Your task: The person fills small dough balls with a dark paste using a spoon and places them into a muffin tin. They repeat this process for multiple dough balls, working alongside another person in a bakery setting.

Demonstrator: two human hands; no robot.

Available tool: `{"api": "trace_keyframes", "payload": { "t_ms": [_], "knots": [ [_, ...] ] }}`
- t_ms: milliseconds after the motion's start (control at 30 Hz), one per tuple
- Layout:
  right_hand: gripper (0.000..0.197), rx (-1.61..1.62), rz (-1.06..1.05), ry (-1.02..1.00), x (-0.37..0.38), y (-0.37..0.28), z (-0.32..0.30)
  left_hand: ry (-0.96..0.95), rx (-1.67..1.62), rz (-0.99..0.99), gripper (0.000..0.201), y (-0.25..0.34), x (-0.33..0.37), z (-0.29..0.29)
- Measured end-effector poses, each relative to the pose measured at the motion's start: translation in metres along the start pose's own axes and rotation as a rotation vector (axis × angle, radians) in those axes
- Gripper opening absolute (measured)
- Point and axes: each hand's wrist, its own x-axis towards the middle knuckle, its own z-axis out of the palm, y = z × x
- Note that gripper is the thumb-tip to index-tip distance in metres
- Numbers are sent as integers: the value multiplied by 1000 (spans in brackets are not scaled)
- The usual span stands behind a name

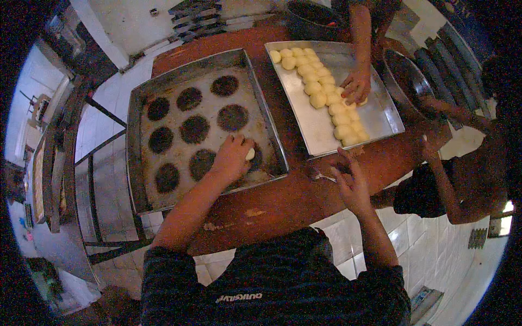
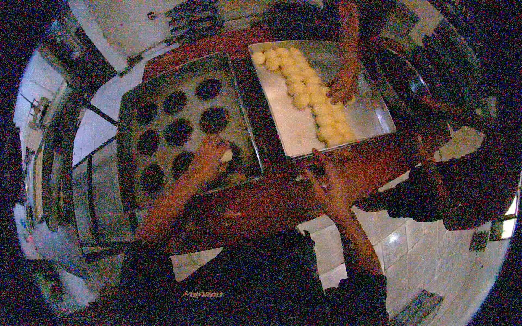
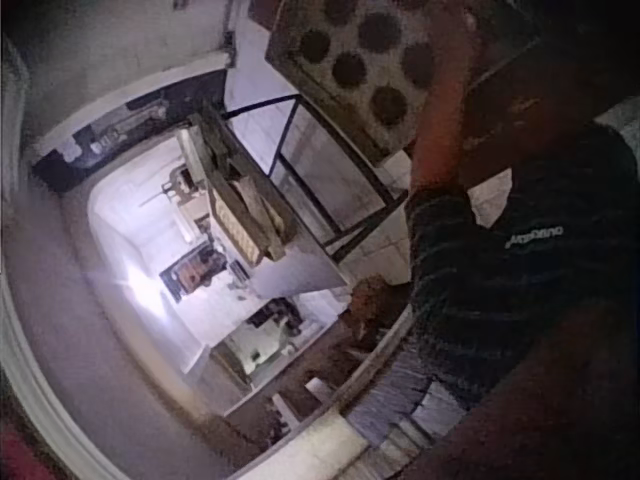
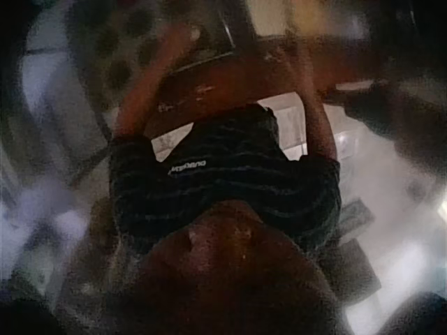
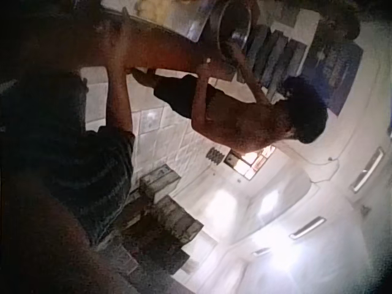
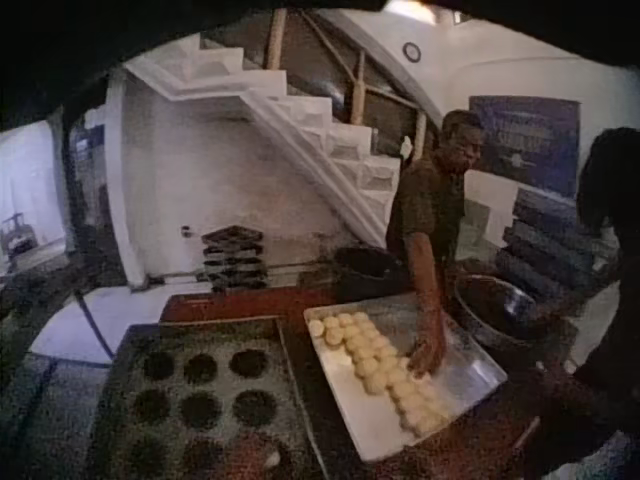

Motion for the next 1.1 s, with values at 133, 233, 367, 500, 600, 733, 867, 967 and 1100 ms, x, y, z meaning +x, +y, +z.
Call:
{"api": "trace_keyframes", "payload": {
  "t_ms": [133,233,367,500,600,733,867,967,1100],
  "knots": [
    [52,-82,-12,40,-13,11,-1,-59,-215,58,80,-9,-6,10],
    [51,-112,-91,24,-14,18,3,2,-366,43,83,-21,-6,29],
    [50,-201,-176,36,-15,23,8,-97,-201,31,80,-27,-4,45],
    [47,-133,-105,50,-22,23,3,-135,-281,29,77,-31,-4,30],
    [45,-339,378,-58,-30,27,-10,-151,-449,-65,77,-43,-2,10],
    [42,-424,-75,118,-37,50,-20,-2,-511,-249,73,-51,2,4],
    [38,-248,-47,126,-39,73,-18,-59,-533,-49,62,-36,4,21],
    [37,-338,-54,71,-41,79,-17,49,-106,155,60,-28,5,37],
    [36,-336,13,63,-43,76,-14,-28,-245,65,67,-27,6,41]
  ]
}}
